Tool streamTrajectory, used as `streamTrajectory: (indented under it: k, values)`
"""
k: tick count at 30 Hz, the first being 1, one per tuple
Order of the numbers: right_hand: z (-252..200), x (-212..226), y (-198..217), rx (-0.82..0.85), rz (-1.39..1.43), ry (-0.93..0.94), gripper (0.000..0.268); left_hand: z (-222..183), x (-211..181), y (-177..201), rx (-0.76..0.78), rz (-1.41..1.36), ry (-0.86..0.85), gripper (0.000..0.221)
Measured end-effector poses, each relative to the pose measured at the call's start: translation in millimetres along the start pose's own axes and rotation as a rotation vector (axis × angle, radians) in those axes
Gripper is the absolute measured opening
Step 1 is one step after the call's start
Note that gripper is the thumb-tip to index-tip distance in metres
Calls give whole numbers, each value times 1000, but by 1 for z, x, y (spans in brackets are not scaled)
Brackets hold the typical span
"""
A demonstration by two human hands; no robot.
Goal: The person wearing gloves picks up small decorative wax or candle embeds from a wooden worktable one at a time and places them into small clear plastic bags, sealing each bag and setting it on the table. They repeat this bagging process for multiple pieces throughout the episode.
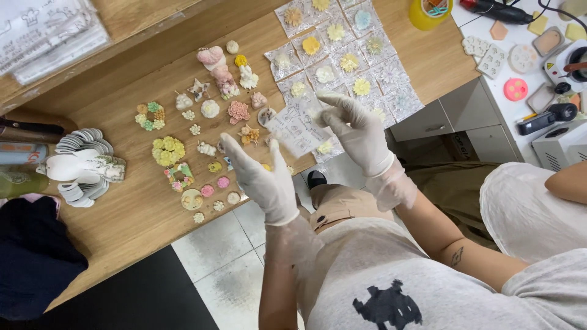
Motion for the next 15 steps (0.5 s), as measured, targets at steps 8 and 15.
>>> streamTrajectory:
  k: [8,15]
  values:
    - [-13,47,-20,-27,-678,626,37,-15,6,-54,134,-571,162,88]
    - [-20,49,-33,182,-989,810,53,-5,29,-71,147,-755,97,83]
Point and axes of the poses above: each hand's wrist, its own z-axis towards the middle knuckle, its own y-axis out of the back of the hand, x = y × z, the point moved 5 cm from there along z, towards the middle knuckle, and after that the axes turned 3 degrees about -x, right-handed, at the moved point
